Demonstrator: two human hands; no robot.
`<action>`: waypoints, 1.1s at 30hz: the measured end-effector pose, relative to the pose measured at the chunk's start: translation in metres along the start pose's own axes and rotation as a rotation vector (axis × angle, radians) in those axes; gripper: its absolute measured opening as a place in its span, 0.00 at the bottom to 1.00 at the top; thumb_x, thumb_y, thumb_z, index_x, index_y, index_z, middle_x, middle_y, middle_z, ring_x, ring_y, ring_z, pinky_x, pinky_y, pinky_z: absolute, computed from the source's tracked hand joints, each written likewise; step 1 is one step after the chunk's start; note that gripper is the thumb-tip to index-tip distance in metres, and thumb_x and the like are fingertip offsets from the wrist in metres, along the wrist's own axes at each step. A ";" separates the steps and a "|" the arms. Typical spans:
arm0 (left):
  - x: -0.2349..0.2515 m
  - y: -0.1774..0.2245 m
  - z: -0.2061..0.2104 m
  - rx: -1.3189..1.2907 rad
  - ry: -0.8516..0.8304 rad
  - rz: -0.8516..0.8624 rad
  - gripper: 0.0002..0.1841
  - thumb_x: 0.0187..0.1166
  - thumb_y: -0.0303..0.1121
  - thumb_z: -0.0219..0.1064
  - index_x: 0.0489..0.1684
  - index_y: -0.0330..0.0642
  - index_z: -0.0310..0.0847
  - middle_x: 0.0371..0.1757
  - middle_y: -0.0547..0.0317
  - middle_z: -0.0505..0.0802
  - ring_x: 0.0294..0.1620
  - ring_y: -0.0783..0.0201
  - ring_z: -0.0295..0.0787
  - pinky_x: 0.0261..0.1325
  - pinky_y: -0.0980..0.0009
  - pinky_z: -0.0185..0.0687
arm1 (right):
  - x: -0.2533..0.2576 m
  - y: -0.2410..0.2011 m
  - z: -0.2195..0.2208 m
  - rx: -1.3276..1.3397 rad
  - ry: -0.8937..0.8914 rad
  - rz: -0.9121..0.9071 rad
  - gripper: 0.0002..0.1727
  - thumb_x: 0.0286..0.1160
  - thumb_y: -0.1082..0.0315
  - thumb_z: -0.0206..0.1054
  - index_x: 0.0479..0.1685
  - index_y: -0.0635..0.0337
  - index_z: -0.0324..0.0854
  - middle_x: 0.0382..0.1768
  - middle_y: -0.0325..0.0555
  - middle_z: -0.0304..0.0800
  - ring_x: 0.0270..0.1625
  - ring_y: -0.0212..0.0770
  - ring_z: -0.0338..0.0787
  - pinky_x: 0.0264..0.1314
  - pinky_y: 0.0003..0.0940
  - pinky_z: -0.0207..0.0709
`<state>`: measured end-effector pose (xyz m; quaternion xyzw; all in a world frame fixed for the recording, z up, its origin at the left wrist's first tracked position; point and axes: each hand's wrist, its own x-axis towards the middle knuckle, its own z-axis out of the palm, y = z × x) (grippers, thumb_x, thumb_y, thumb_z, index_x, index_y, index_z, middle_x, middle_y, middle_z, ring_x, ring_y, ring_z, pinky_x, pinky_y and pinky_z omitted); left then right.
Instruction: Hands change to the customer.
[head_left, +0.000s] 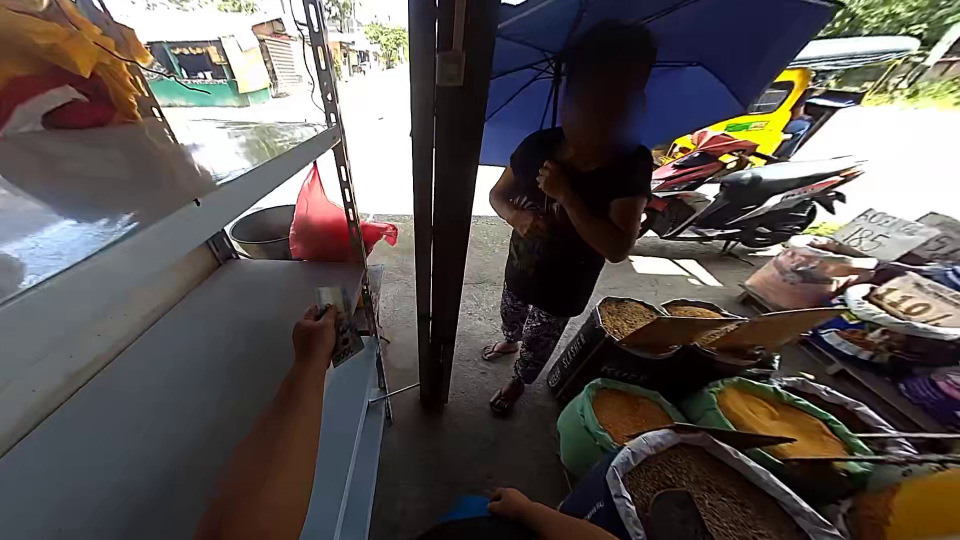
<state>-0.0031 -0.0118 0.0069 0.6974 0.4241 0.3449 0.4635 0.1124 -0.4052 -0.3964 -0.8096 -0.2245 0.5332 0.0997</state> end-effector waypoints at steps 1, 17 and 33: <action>0.000 0.000 0.000 0.003 0.002 0.001 0.14 0.88 0.37 0.65 0.54 0.34 0.87 0.47 0.45 0.93 0.48 0.56 0.91 0.58 0.52 0.83 | -0.001 -0.001 -0.001 -0.003 -0.003 0.005 0.30 0.85 0.45 0.57 0.74 0.57 0.81 0.73 0.59 0.83 0.80 0.57 0.78 0.84 0.62 0.64; 0.001 -0.002 0.001 0.034 0.002 -0.009 0.14 0.88 0.38 0.64 0.50 0.34 0.87 0.42 0.47 0.92 0.42 0.57 0.89 0.52 0.53 0.82 | 0.004 0.010 0.000 -0.005 -0.003 0.012 0.30 0.85 0.44 0.58 0.72 0.57 0.82 0.71 0.58 0.85 0.78 0.55 0.80 0.82 0.61 0.66; 0.002 -0.002 0.002 0.017 -0.003 0.012 0.14 0.88 0.38 0.64 0.52 0.34 0.86 0.46 0.46 0.92 0.46 0.57 0.88 0.56 0.53 0.82 | -0.002 0.008 -0.001 -0.002 -0.003 0.022 0.30 0.86 0.45 0.56 0.75 0.58 0.80 0.74 0.59 0.82 0.80 0.57 0.78 0.84 0.61 0.64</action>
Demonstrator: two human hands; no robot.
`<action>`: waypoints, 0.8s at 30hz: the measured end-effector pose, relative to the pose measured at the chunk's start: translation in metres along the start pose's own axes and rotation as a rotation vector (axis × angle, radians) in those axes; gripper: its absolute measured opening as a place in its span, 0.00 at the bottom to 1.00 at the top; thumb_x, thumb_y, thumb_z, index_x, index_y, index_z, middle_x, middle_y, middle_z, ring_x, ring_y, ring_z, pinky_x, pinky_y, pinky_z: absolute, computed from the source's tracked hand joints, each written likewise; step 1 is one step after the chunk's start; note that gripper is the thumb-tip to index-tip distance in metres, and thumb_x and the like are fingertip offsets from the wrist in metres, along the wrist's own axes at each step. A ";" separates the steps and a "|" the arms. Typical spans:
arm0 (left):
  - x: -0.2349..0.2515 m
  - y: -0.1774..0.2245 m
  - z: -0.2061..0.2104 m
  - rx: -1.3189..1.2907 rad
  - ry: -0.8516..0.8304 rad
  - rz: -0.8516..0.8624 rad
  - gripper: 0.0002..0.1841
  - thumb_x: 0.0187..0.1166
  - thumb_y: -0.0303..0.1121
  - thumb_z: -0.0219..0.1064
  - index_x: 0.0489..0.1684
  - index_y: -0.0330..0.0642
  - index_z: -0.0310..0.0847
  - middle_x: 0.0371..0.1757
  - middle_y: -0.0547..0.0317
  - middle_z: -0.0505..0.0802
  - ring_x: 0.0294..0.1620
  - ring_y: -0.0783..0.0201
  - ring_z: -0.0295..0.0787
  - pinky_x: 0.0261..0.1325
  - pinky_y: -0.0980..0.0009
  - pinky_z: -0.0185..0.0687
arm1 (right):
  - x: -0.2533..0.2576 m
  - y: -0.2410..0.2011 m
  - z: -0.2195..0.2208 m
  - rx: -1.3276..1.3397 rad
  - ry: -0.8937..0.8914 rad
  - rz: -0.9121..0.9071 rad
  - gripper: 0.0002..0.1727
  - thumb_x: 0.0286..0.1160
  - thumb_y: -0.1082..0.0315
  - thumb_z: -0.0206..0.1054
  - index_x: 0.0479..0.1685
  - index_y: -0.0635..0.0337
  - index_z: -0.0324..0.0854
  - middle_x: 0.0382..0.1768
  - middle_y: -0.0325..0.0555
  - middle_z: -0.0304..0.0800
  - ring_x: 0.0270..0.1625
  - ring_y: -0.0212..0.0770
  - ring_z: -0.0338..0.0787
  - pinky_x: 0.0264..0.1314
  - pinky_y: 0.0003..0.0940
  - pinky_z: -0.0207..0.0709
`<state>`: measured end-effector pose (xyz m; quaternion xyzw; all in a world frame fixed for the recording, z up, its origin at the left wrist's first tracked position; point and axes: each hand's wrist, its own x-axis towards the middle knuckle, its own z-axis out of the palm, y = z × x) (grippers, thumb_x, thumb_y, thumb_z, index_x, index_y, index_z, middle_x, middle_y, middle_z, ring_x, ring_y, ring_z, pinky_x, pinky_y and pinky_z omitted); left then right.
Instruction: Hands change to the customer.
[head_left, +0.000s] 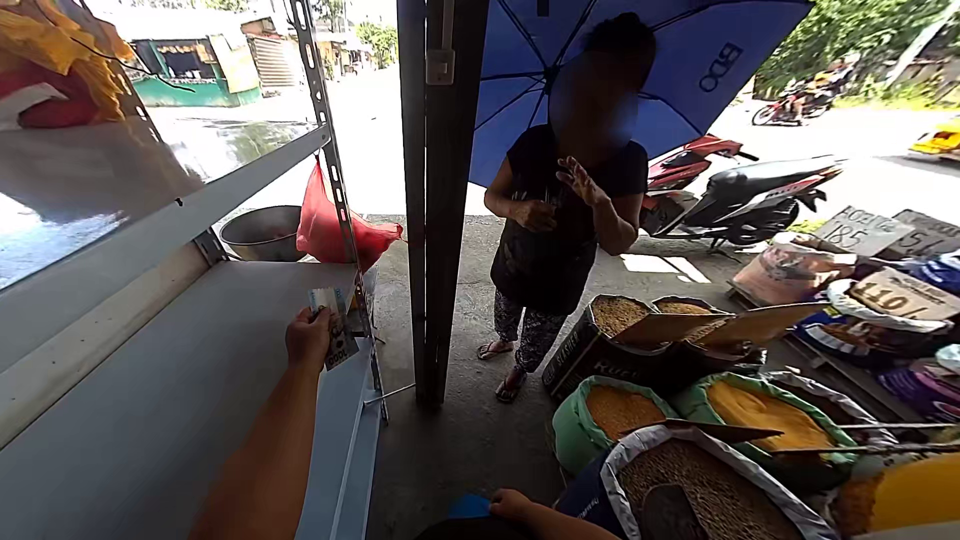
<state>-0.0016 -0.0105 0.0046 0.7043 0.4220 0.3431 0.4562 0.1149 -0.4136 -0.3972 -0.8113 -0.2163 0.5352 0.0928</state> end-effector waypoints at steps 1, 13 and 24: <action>0.000 0.000 0.001 0.011 -0.002 0.003 0.14 0.88 0.38 0.64 0.52 0.34 0.87 0.46 0.46 0.92 0.46 0.57 0.89 0.56 0.52 0.82 | 0.000 0.000 0.000 -0.007 0.000 0.002 0.30 0.86 0.45 0.56 0.75 0.57 0.80 0.74 0.58 0.83 0.80 0.56 0.78 0.84 0.61 0.64; 0.002 -0.002 0.002 0.030 0.000 0.014 0.13 0.88 0.37 0.65 0.50 0.35 0.86 0.45 0.47 0.92 0.46 0.57 0.89 0.55 0.53 0.82 | 0.001 0.002 0.000 0.022 0.012 0.014 0.29 0.86 0.46 0.57 0.75 0.57 0.80 0.73 0.58 0.84 0.79 0.55 0.79 0.83 0.60 0.65; 0.000 0.001 0.001 0.069 -0.003 0.035 0.14 0.88 0.38 0.64 0.50 0.35 0.87 0.44 0.47 0.92 0.45 0.57 0.88 0.55 0.52 0.81 | 0.009 0.006 -0.001 0.019 0.026 0.008 0.30 0.84 0.43 0.57 0.74 0.55 0.81 0.72 0.57 0.85 0.79 0.55 0.80 0.83 0.61 0.66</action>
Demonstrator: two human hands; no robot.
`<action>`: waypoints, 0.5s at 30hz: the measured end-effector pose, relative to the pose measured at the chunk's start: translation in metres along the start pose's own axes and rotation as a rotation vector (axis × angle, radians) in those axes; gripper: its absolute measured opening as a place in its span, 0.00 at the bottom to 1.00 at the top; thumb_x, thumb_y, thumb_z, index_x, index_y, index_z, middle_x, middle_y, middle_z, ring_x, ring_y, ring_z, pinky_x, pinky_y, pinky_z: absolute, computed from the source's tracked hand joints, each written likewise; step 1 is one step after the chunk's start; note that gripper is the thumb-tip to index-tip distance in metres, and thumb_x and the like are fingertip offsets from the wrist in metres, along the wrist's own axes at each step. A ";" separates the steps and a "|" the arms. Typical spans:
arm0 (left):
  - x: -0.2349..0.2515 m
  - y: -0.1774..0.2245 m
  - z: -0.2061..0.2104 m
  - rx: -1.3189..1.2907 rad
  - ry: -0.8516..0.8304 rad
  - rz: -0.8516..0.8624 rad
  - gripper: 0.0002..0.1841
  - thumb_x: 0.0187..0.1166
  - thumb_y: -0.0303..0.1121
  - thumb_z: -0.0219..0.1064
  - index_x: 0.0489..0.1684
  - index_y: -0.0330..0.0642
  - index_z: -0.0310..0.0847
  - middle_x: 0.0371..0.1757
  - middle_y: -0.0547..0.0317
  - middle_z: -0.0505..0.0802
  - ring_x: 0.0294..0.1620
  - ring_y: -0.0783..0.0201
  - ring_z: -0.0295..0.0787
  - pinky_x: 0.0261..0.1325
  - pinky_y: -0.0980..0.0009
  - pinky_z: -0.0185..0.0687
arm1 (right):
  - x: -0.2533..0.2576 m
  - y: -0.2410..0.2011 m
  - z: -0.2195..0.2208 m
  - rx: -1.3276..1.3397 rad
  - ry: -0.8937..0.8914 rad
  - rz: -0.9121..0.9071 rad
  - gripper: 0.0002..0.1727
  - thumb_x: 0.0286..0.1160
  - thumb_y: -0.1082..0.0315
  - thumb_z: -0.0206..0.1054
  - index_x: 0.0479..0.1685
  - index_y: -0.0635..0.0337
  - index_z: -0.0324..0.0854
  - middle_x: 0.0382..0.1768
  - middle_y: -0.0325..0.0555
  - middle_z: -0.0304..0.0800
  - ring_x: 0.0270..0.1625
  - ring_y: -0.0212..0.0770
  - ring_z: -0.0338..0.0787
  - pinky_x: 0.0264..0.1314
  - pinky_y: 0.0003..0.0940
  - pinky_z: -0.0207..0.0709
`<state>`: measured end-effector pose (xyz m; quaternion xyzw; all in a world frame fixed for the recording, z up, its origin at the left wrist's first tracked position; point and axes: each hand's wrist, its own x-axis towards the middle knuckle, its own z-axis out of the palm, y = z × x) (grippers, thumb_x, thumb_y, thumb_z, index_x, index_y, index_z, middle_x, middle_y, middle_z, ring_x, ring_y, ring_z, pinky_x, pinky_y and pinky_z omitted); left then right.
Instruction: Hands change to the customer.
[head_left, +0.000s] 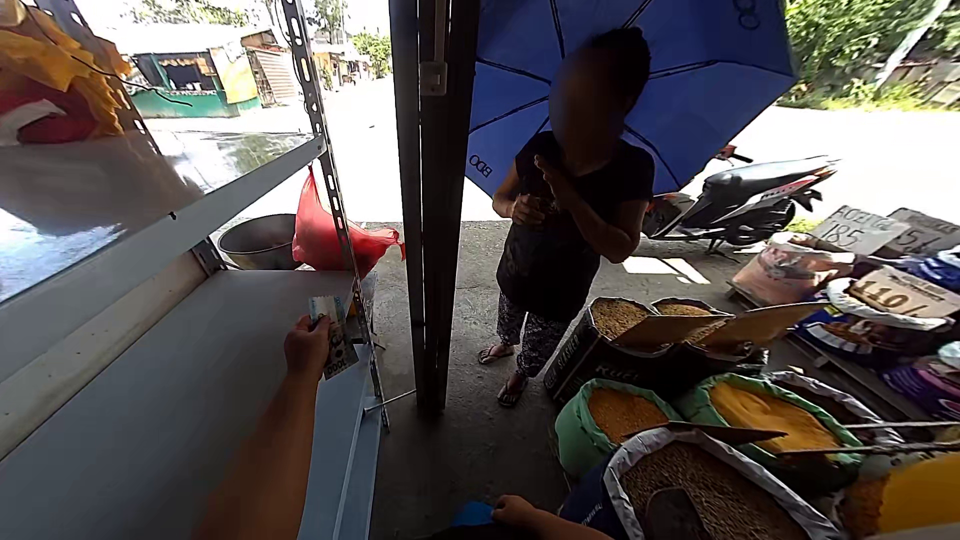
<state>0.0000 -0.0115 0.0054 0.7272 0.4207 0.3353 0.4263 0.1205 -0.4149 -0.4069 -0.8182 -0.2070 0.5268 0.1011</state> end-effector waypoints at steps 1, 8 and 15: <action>-0.001 0.000 0.000 0.012 -0.005 0.002 0.14 0.88 0.38 0.64 0.51 0.34 0.86 0.45 0.47 0.92 0.46 0.56 0.88 0.56 0.51 0.81 | -0.004 -0.003 0.000 -0.004 -0.012 0.001 0.31 0.85 0.44 0.57 0.75 0.56 0.81 0.73 0.57 0.84 0.80 0.55 0.79 0.84 0.61 0.65; -0.001 -0.001 0.002 0.045 -0.015 0.012 0.14 0.88 0.38 0.64 0.50 0.35 0.87 0.44 0.47 0.92 0.46 0.56 0.89 0.55 0.51 0.81 | -0.006 -0.006 0.000 -0.012 -0.027 0.010 0.30 0.86 0.44 0.56 0.75 0.56 0.80 0.74 0.57 0.83 0.80 0.54 0.78 0.84 0.60 0.65; -0.002 -0.001 0.002 0.035 -0.017 0.013 0.13 0.88 0.38 0.64 0.49 0.34 0.86 0.41 0.48 0.91 0.42 0.57 0.88 0.53 0.53 0.81 | 0.013 0.005 0.009 -0.017 -0.008 0.023 0.31 0.83 0.42 0.57 0.74 0.53 0.81 0.72 0.55 0.85 0.79 0.53 0.80 0.83 0.60 0.67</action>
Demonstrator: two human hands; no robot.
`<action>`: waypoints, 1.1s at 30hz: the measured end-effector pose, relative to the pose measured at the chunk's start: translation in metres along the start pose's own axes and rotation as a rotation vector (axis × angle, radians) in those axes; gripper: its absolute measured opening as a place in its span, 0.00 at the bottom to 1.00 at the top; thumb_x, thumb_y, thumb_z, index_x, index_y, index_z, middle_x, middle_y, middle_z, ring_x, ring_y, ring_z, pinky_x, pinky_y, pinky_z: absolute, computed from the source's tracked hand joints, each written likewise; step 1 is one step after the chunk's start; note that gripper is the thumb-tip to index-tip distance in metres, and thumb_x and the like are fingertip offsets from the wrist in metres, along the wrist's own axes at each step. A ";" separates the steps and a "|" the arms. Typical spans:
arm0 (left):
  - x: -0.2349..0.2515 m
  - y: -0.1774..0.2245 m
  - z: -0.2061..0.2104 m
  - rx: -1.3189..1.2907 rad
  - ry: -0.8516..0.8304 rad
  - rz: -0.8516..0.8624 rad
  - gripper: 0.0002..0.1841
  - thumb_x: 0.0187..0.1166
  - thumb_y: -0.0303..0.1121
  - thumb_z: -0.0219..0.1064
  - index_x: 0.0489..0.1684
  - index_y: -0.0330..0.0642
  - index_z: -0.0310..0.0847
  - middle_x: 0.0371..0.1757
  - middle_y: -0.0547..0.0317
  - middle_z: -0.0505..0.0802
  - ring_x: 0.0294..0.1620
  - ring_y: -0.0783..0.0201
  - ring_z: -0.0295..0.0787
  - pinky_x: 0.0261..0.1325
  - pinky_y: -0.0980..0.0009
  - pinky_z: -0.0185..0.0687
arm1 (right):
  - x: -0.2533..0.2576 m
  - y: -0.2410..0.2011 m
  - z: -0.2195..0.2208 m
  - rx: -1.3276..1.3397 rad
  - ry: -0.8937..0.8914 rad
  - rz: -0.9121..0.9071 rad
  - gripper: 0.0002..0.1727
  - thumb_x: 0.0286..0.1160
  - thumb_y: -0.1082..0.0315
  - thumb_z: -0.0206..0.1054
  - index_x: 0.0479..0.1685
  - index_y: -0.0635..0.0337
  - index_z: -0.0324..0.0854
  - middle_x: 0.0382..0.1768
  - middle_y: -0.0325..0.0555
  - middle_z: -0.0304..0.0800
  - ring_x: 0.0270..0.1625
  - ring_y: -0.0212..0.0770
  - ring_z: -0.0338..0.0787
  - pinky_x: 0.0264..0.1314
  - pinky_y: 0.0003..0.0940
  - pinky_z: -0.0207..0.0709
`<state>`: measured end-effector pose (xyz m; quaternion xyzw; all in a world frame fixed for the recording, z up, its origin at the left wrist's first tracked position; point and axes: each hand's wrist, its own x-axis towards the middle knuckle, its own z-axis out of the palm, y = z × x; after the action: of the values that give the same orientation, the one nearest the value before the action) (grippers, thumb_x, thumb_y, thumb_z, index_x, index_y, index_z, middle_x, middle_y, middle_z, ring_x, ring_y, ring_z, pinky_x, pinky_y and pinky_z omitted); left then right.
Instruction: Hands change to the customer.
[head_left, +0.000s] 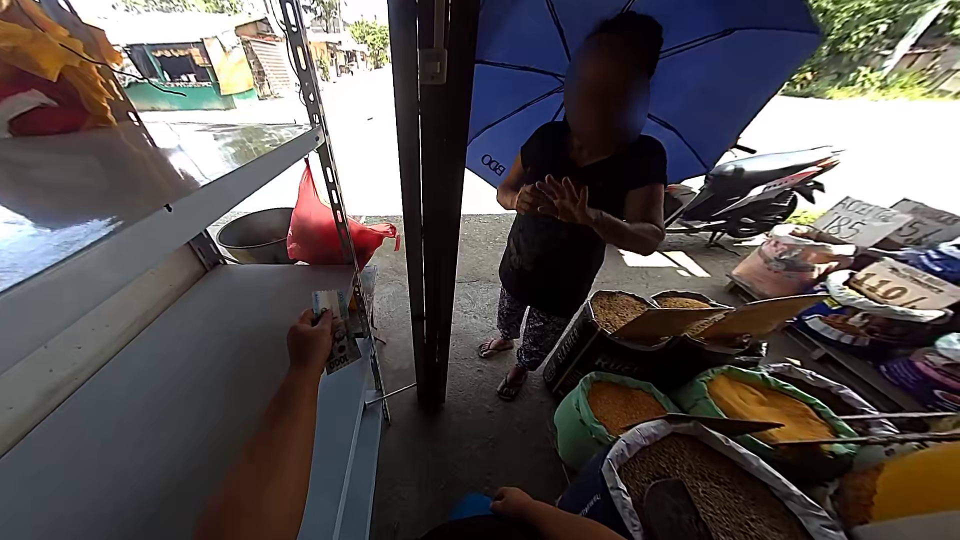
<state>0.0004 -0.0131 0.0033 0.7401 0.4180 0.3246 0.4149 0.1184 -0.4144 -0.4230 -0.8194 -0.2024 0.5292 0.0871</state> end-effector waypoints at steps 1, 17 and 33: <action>0.000 0.000 0.000 0.000 -0.001 0.000 0.13 0.88 0.38 0.64 0.50 0.34 0.86 0.42 0.48 0.91 0.43 0.57 0.88 0.53 0.53 0.81 | 0.002 0.001 0.001 0.001 0.005 0.003 0.31 0.83 0.42 0.57 0.74 0.53 0.81 0.72 0.54 0.85 0.79 0.53 0.80 0.82 0.60 0.67; 0.002 0.001 -0.001 -0.022 0.000 -0.009 0.13 0.89 0.38 0.64 0.51 0.35 0.86 0.43 0.48 0.92 0.43 0.57 0.88 0.53 0.52 0.82 | -0.007 0.000 0.001 0.047 0.015 -0.025 0.31 0.84 0.43 0.58 0.73 0.56 0.81 0.71 0.58 0.85 0.78 0.55 0.81 0.82 0.61 0.67; 0.001 0.003 -0.001 -0.033 0.015 -0.029 0.12 0.89 0.37 0.63 0.50 0.36 0.86 0.42 0.50 0.91 0.42 0.60 0.87 0.51 0.55 0.81 | -0.027 -0.009 -0.005 0.035 -0.004 -0.011 0.29 0.86 0.45 0.57 0.74 0.56 0.81 0.73 0.57 0.84 0.80 0.55 0.79 0.84 0.60 0.65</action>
<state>0.0011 -0.0127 0.0062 0.7247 0.4262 0.3309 0.4285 0.1112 -0.4174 -0.3952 -0.8155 -0.1978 0.5339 0.1037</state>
